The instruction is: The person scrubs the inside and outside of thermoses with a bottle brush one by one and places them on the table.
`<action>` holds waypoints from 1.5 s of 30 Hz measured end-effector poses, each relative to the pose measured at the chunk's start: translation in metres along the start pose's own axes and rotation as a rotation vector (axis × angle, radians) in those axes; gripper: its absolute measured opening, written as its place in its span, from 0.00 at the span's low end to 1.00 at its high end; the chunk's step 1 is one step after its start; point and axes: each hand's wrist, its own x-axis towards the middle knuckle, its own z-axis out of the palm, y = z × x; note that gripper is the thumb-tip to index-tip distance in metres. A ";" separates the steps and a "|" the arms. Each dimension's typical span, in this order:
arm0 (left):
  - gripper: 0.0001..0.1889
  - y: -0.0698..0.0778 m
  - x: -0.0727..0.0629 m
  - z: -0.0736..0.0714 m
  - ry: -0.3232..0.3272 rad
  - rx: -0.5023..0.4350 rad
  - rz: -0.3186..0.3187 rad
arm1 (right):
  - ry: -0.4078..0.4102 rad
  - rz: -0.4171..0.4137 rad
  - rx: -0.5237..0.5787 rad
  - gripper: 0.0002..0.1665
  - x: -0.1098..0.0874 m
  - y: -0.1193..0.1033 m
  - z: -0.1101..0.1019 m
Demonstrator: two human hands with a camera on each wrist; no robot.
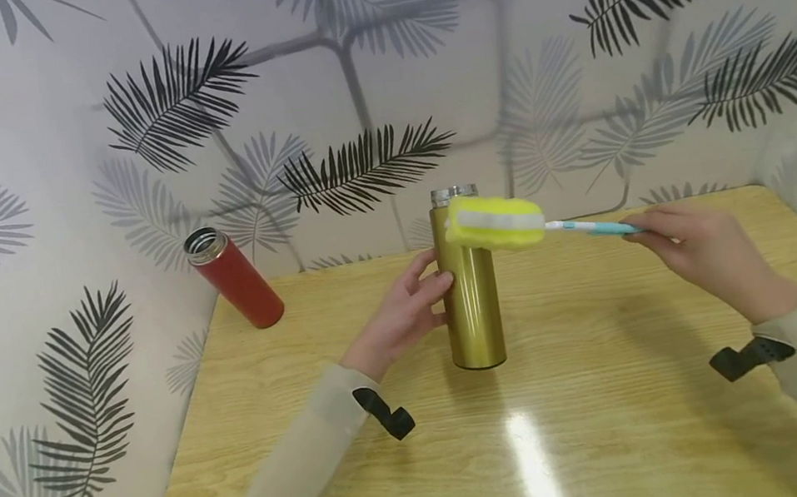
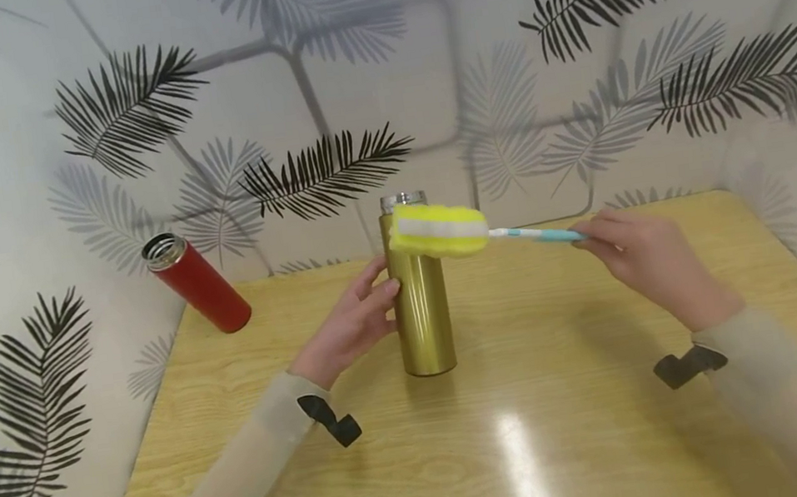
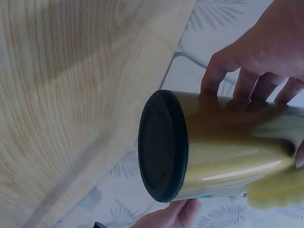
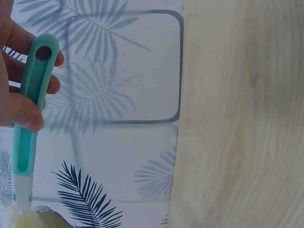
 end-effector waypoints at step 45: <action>0.21 0.009 0.007 0.005 0.120 0.011 0.065 | -0.022 -0.099 0.003 0.37 -0.018 -0.004 0.017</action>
